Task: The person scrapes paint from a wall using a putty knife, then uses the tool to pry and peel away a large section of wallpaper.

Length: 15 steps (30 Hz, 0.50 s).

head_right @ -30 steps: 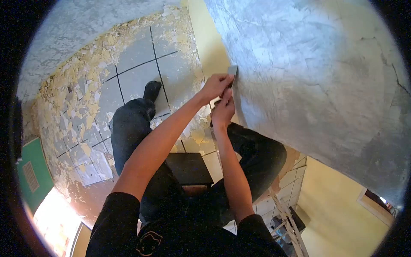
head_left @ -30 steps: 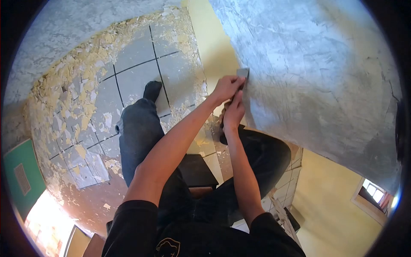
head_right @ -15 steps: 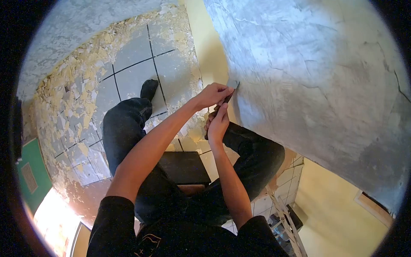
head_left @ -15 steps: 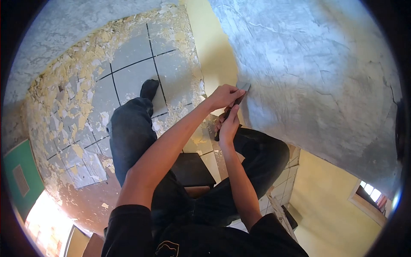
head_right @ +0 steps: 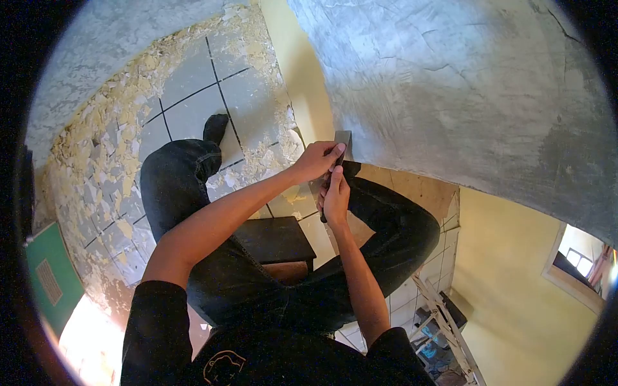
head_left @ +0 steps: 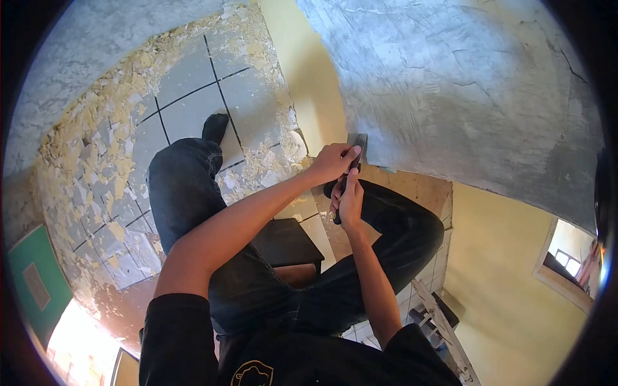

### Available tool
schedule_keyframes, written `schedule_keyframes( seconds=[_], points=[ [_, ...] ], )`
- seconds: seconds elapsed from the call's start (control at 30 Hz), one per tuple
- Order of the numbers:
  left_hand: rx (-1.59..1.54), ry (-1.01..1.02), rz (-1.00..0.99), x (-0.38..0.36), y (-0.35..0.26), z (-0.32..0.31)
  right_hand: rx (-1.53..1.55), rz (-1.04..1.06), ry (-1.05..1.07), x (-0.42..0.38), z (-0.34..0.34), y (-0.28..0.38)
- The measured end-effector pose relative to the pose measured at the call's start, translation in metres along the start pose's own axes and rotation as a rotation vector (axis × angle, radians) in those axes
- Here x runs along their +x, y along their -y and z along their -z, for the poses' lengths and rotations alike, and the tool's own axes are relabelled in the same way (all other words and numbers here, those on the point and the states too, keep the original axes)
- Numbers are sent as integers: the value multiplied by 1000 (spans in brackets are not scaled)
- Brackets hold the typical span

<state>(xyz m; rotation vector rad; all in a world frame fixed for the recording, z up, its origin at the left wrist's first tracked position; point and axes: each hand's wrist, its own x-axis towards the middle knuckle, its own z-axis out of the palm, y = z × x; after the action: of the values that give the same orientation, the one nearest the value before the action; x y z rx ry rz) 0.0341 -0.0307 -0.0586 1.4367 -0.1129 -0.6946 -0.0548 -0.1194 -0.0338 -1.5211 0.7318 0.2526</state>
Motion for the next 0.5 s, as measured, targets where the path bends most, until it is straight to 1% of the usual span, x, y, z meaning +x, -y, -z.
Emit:
schedule_keyframes(
  seconds=[0.1,0.2,0.27,0.3,0.37,0.5],
  points=[
    [-8,-6,15,1,4,-1,-9,-36,-17,0,1,-2],
    [10,-12,16,5,5,1,-15,-10,-3,3,-7,0],
    [29,-22,13,5,7,3,-34,34,-111,2,-17,-7],
    [41,-46,-7,5,9,3,-31,32,-105,4,-22,-11],
    [59,-71,-24,7,13,4,-69,95,-197,9,-30,-16],
    [25,-161,-69,15,15,1,-40,87,-259,18,-36,-12]
  ],
)
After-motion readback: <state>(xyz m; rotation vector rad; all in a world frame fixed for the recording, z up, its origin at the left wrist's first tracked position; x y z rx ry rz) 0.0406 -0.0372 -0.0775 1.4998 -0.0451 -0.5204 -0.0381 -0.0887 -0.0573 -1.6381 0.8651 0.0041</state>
